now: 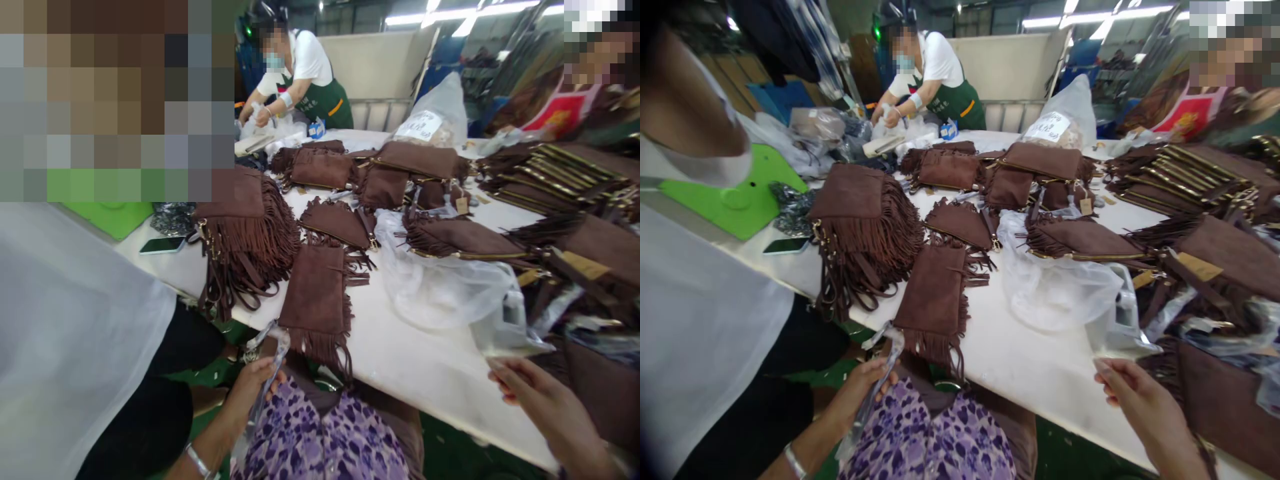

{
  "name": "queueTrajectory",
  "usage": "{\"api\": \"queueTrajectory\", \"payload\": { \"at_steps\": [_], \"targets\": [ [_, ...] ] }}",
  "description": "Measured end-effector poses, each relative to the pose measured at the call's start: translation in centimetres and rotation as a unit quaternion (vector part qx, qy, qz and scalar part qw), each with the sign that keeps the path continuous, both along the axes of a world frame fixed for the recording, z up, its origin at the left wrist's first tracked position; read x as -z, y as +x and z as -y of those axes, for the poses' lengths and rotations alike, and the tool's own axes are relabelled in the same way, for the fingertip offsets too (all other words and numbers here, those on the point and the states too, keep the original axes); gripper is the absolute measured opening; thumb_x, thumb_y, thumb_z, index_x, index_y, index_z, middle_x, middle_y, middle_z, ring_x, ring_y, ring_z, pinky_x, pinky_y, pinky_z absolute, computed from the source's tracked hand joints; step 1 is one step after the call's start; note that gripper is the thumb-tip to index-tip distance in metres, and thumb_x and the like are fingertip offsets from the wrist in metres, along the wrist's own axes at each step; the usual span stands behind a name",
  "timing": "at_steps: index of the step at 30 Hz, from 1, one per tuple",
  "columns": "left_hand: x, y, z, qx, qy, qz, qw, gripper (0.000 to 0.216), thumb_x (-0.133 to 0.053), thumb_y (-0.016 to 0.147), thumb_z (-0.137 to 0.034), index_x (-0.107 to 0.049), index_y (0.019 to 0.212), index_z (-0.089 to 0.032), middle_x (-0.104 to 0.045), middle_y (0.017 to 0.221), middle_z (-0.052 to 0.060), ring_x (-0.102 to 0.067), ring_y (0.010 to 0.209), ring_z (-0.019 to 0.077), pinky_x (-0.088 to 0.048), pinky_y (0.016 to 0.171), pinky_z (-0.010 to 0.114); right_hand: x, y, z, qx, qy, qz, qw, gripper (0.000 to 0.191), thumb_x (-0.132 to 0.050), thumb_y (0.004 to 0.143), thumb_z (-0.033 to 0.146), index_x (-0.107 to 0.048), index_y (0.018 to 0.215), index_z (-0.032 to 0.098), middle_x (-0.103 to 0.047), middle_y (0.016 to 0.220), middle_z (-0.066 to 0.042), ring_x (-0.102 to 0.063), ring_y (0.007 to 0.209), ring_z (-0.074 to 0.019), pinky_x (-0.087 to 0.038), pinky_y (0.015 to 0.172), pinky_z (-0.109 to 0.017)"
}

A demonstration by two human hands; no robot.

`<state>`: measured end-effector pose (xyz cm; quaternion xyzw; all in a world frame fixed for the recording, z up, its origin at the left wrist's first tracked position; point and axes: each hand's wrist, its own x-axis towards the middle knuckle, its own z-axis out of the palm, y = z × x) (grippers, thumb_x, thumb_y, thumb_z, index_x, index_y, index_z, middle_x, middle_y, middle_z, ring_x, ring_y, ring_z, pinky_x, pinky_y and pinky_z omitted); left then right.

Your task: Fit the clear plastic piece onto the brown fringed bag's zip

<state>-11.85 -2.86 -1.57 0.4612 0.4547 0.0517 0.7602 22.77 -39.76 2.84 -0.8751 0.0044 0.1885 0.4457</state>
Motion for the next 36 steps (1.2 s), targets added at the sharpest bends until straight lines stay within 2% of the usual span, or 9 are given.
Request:
{"api": "queueTrajectory", "payload": {
  "at_steps": [4,8,10,13,16,22,26,31,36],
  "targets": [
    [-0.2,0.2,0.5,0.005,0.039,-0.001,0.999,0.038,-0.071,0.067,-0.047,-0.065,0.082,-0.012,-0.066,0.067,0.006,-0.046,0.048,0.0102,-0.031,0.044,0.021,0.4,-6.8,-6.8,-0.156,0.073,-0.052,0.984,0.043,-0.068,0.065,0.058,-0.067,0.085,0.021,-0.066,0.072,-0.006,-0.056,0.06,-0.0176,-0.048,0.055,-0.028],
    [-0.1,0.4,1.0,-0.005,0.077,-0.012,0.997,0.036,-0.066,0.07,-0.047,-0.064,0.081,-0.012,-0.066,0.067,0.006,-0.046,0.046,0.0105,-0.031,0.044,0.022,1.8,-14.5,-15.2,-0.317,0.139,-0.153,0.926,0.032,-0.057,0.081,0.051,-0.065,0.088,0.021,-0.062,0.07,0.0,-0.053,0.06,-0.0152,-0.043,0.055,-0.025],
    [0.0,0.4,1.2,-0.004,0.099,-0.018,0.995,0.035,-0.062,0.072,-0.046,-0.064,0.079,-0.012,-0.066,0.067,0.006,-0.046,0.046,0.0105,-0.031,0.044,0.022,2.3,-17.5,-19.3,-0.377,0.158,-0.153,0.9,0.028,-0.053,0.083,0.045,-0.065,0.089,0.02,-0.061,0.069,0.001,-0.053,0.061,-0.015,-0.041,0.057,-0.024],
    [-0.1,0.4,1.4,-0.004,0.128,-0.02,0.992,0.034,-0.059,0.074,-0.045,-0.065,0.077,-0.012,-0.063,0.064,0.005,-0.048,0.047,0.0112,-0.033,0.044,0.022,2.8,-20.4,-24.2,-0.45,0.182,-0.108,0.868,0.023,-0.047,0.084,0.034,-0.065,0.083,0.019,-0.06,0.067,0.002,-0.052,0.061,-0.014,-0.039,0.06,-0.024],
    [-0.5,0.5,1.5,-0.012,0.141,-0.015,0.99,0.03,-0.056,0.073,-0.04,-0.066,0.078,-0.012,-0.06,0.059,0.002,-0.051,0.049,0.0129,-0.036,0.046,0.023,3.5,-21.7,-27.3,-0.486,0.183,-0.088,0.85,0.02,-0.044,0.083,0.027,-0.063,0.082,0.019,-0.062,0.065,0.002,-0.055,0.059,-0.0138,-0.039,0.059,-0.023],
    [-0.6,0.3,1.0,-0.001,0.13,-0.01,0.991,0.023,-0.054,0.068,-0.031,-0.064,0.075,-0.013,-0.062,0.061,0.002,-0.051,0.05,0.0125,-0.038,0.047,0.023,4.7,-22.0,-28.9,-0.508,0.134,-0.071,0.848,0.02,-0.043,0.082,0.021,-0.063,0.082,0.02,-0.065,0.064,0.001,-0.059,0.059,-0.0141,-0.037,0.059,-0.021],
    [0.0,0.2,0.6,0.017,0.128,-0.01,0.992,0.021,-0.052,0.067,-0.029,-0.063,0.075,-0.013,-0.06,0.057,0.001,-0.05,0.048,0.0127,-0.037,0.045,0.023,3.9,-21.7,-28.9,-0.53,0.081,0.0,0.844,0.021,-0.044,0.083,0.017,-0.064,0.08,0.022,-0.065,0.064,0.002,-0.06,0.06,-0.0125,-0.034,0.059,-0.02],
    [0.2,0.2,0.6,0.016,0.125,-0.011,0.992,0.025,-0.049,0.065,-0.028,-0.065,0.076,-0.012,-0.059,0.056,0.002,-0.05,0.047,0.0133,-0.036,0.044,0.023,2.7,-22.0,-28.8,-0.539,-0.021,0.095,0.837,0.019,-0.046,0.088,0.016,-0.064,0.086,0.023,-0.071,0.076,0.001,-0.066,0.072,-0.0134,-0.032,0.062,-0.022],
    [-0.2,0.1,0.8,0.012,0.129,-0.021,0.991,0.028,-0.047,0.067,-0.025,-0.068,0.081,-0.012,-0.06,0.057,0.003,-0.049,0.044,0.0124,-0.036,0.044,0.023,2.4,-22.3,-28.7,-0.548,-0.051,0.136,0.824,0.02,-0.044,0.093,0.017,-0.062,0.09,0.023,-0.071,0.081,0.001,-0.067,0.075,-0.0144,-0.031,0.061,-0.024]
  ]
}}
